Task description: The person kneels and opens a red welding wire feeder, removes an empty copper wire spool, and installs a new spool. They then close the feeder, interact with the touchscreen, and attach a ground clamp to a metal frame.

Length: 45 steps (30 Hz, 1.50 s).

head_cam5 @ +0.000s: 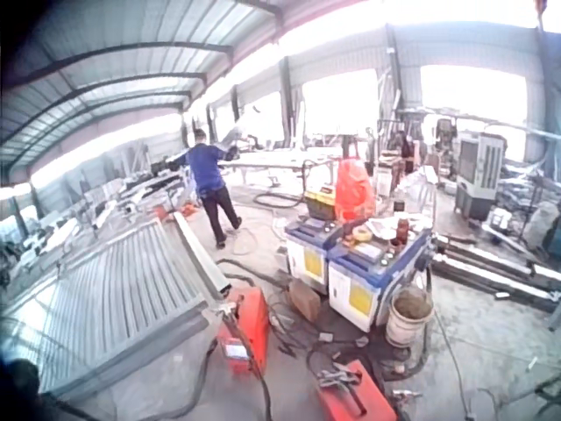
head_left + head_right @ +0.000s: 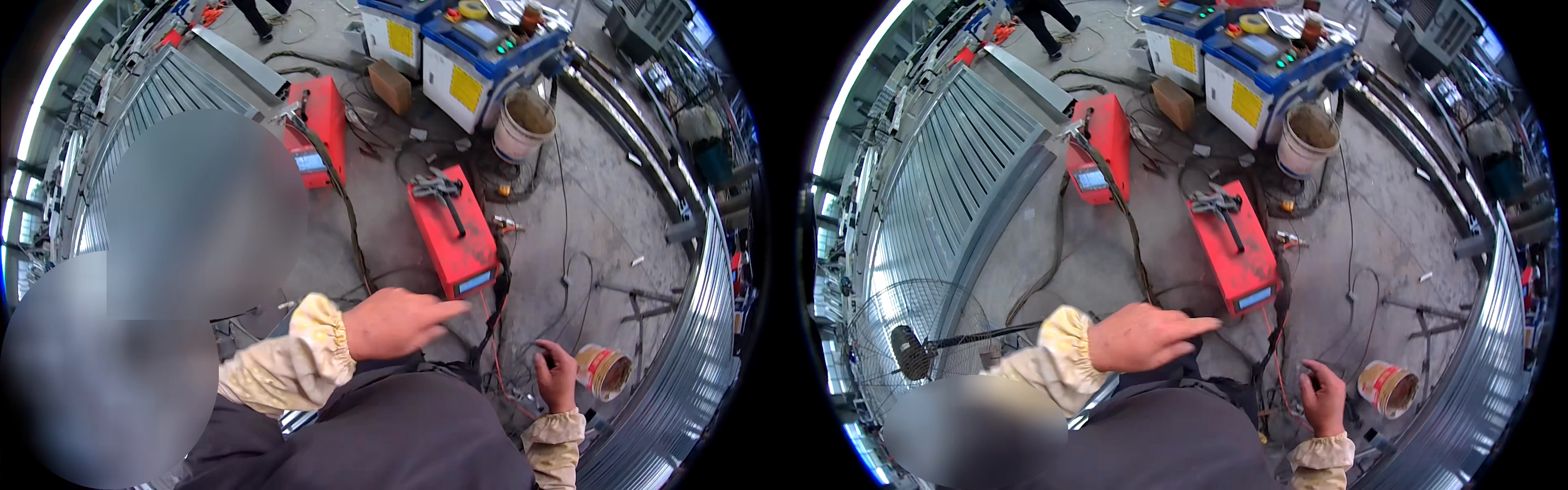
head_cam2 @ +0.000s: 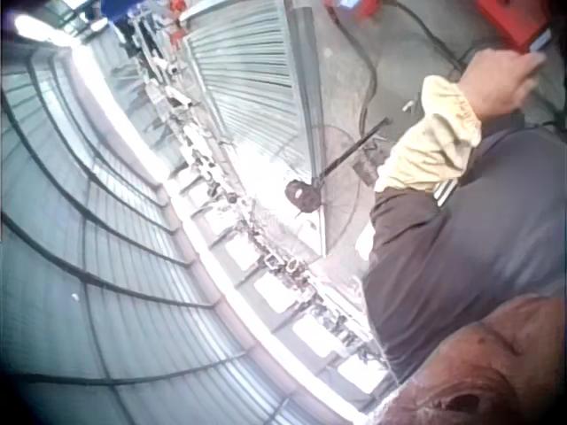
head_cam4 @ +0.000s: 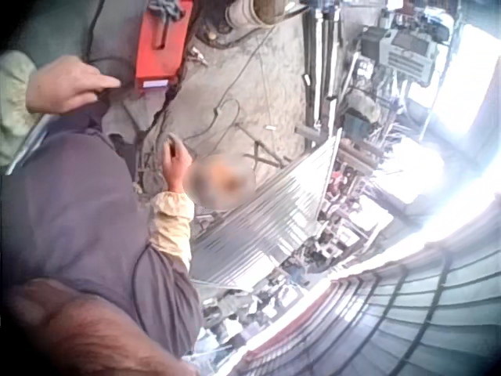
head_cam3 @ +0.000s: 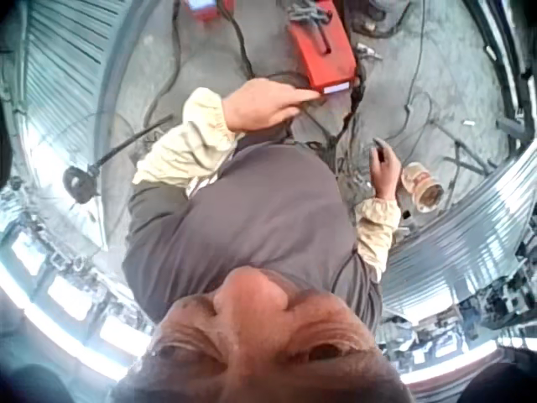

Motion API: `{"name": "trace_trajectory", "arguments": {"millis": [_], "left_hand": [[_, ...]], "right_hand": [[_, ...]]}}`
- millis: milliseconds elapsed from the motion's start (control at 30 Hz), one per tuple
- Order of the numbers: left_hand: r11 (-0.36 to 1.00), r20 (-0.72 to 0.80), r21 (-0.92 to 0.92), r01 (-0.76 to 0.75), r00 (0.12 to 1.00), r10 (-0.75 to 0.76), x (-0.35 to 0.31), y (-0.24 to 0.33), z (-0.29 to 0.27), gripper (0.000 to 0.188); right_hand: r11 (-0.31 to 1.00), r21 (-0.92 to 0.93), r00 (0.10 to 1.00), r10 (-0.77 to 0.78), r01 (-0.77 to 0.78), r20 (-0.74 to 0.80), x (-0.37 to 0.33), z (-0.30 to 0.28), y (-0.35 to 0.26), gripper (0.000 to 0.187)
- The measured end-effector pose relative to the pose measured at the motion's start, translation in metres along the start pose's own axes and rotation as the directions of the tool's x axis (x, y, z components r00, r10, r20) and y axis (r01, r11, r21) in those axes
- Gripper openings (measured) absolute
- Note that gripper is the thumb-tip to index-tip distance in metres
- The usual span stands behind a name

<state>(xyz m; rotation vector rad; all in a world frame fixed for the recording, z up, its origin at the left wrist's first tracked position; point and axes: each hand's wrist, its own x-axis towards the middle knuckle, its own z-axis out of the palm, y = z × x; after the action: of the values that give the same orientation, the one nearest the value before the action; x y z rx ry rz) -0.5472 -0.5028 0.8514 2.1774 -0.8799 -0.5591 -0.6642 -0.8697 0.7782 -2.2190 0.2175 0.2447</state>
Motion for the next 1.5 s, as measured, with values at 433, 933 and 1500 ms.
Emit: {"name": "trace_trajectory", "arguments": {"millis": [433,933,1500], "left_hand": [[0.739,0.580,0.188,0.647,0.534,-0.615,-0.198,-0.210,0.114,0.033],[0.567,-0.070,-0.313,0.762,0.577,-0.814,-0.155,-0.413,-0.093,0.030],[0.242,-0.105,-0.819,0.520,0.279,-0.955,-0.122,-0.635,-0.215,0.031]], "right_hand": [[0.968,-0.201,0.946,-0.085,0.153,0.312,0.217,0.115,-0.063,0.026],[0.954,-0.248,0.894,0.252,-0.166,0.370,0.488,0.225,-0.073,0.031],[0.928,-0.238,0.825,0.364,-0.285,0.432,0.602,0.263,-0.236,0.033]]}}
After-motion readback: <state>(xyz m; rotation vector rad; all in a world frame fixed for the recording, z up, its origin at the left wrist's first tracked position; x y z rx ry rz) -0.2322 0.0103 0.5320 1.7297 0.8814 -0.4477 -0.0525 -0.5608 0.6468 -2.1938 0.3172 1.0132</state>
